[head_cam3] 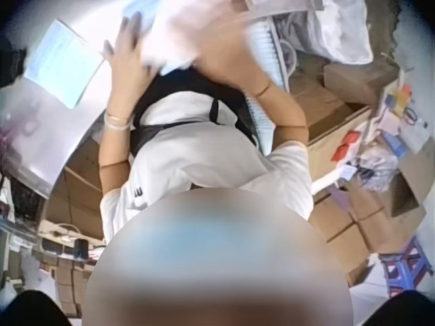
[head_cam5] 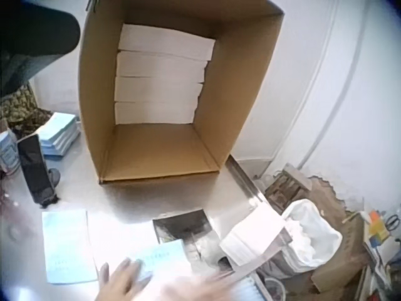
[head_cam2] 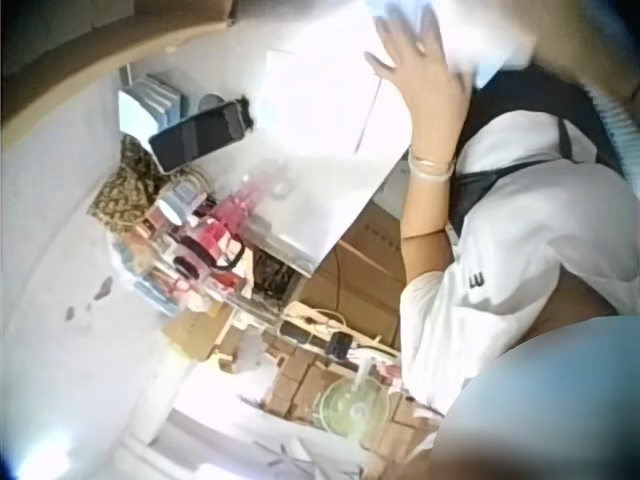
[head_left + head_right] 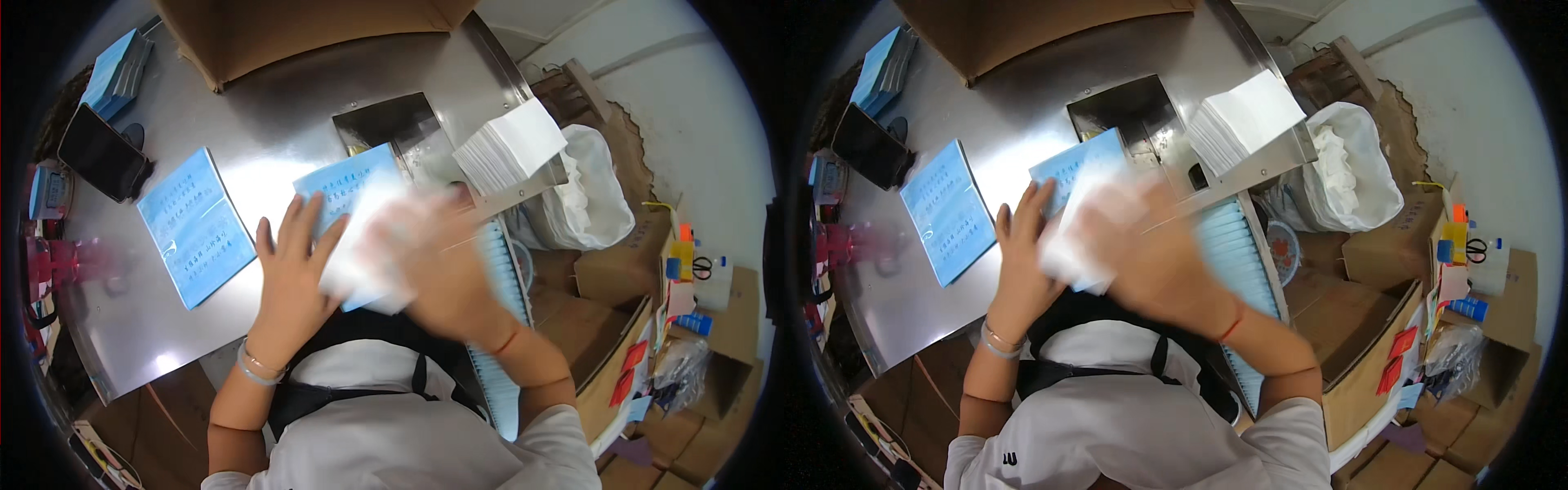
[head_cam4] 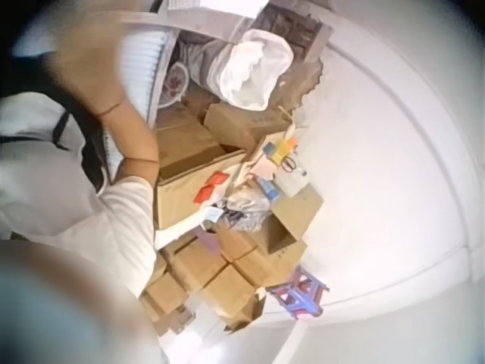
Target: Wiping small white cards and inserting them into pockets of blue folders, then placing the folders into a box.
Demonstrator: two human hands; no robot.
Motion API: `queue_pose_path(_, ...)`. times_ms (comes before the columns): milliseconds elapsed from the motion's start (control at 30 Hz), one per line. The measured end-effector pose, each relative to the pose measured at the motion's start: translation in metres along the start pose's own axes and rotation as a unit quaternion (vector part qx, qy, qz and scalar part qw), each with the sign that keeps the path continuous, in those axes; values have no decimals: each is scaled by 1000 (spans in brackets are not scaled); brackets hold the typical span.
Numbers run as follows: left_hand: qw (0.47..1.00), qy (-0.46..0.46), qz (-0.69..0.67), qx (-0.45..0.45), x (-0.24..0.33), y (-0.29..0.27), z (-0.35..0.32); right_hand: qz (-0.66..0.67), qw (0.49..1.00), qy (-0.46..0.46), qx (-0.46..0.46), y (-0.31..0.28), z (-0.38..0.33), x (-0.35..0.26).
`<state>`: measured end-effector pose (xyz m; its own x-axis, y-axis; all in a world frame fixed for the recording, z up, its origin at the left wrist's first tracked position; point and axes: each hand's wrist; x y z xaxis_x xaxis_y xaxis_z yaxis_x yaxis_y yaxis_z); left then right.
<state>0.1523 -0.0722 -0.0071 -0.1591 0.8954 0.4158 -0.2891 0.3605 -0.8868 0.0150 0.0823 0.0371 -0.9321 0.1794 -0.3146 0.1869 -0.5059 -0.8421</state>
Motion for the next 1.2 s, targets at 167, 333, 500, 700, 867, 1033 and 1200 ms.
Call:
queue_pose_path(167,998,-35,9,58,-9,4,-4,-83,996,-42,-7,49,14,13)
queue_pose_path(333,998,43,35,15,10,6,1,8,999,-40,-12,34,24,27)
queue_pose_path(500,996,9,62,65,10,-4,6,-186,954,150,179,-41,17,65)
queue_pose_path(700,985,38,168,30,5,-7,49,-189,958,168,137,-36,21,73)
queue_pose_path(867,993,18,115,-14,2,-7,46,-65,965,223,117,-52,19,80)
queue_pose_path(1033,999,-7,1,49,6,12,14,-12,964,248,98,-62,15,82)
queue_pose_path(1200,987,-10,110,112,17,11,11,-60,975,186,101,-56,7,91)
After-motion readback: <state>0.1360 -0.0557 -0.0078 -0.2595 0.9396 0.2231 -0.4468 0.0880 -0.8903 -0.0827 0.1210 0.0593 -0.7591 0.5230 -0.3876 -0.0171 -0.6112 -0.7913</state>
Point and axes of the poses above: each hand's wrist, its own z-axis towards the middle knuckle, its own y-axis out of the palm, x = y × z, and after that the axes turned 1 degree about x, right-handed
